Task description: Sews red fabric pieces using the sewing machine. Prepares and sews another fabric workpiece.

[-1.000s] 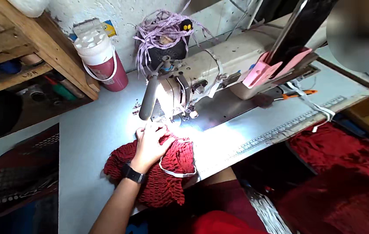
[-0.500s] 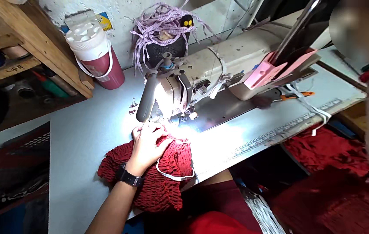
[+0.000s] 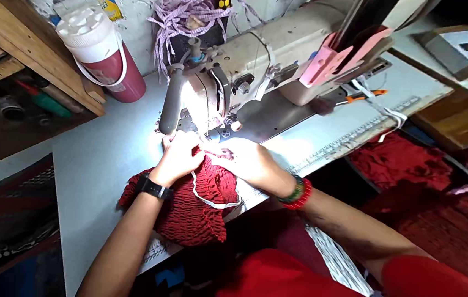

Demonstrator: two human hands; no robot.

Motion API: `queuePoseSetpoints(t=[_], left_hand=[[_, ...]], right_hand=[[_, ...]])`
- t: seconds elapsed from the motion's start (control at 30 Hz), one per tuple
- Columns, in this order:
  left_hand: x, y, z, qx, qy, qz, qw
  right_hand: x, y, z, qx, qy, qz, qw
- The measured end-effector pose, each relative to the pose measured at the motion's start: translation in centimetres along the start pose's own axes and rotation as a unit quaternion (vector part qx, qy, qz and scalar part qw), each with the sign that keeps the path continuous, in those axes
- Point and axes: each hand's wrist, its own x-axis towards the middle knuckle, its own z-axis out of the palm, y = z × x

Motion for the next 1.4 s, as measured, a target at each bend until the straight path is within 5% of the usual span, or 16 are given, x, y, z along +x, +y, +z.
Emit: queuePoseSetpoints(t=[0.1,0.5,0.67,0.93,1.07,1.2,1.4], left_hand=[[0.7,-0.4,-0.7,-0.005,-0.034,-0.005,0.999],[-0.5,-0.1,0.3,0.002,0.048,0.008,0.999],[-0.8,0.0,0.2,0.034,0.070,0.045,0.996],[-1.6,0.2,0.6,0.108,0.089,0.144,0.980],[-1.8,0.5,-0.6,0.022,0.038,0.067,0.997],[-2.6,2.2,-0.3,0.008,0.110,0.021,0.994],[-2.6,2.5,1.2,-0.106,0.090,-0.018,0.990]], right_hand=[[1.2,0.2,1.7,-0.022,-0.049,0.014,0.998],[0.0,0.8,1.7,-0.028,-0.016,-0.066,0.997],[-0.5,0.6,1.2,-0.063,-0.084,-0.065,0.992],[-1.1,1.0,1.1,-0.120,-0.044,-0.152,0.980],[-1.1,0.9,1.1,-0.155,-0.046,-0.176,0.971],[-1.1,1.0,0.9,-0.143,-0.035,-0.183,0.972],[0.2,1.1,0.5,-0.004,-0.046,-0.046,0.998]])
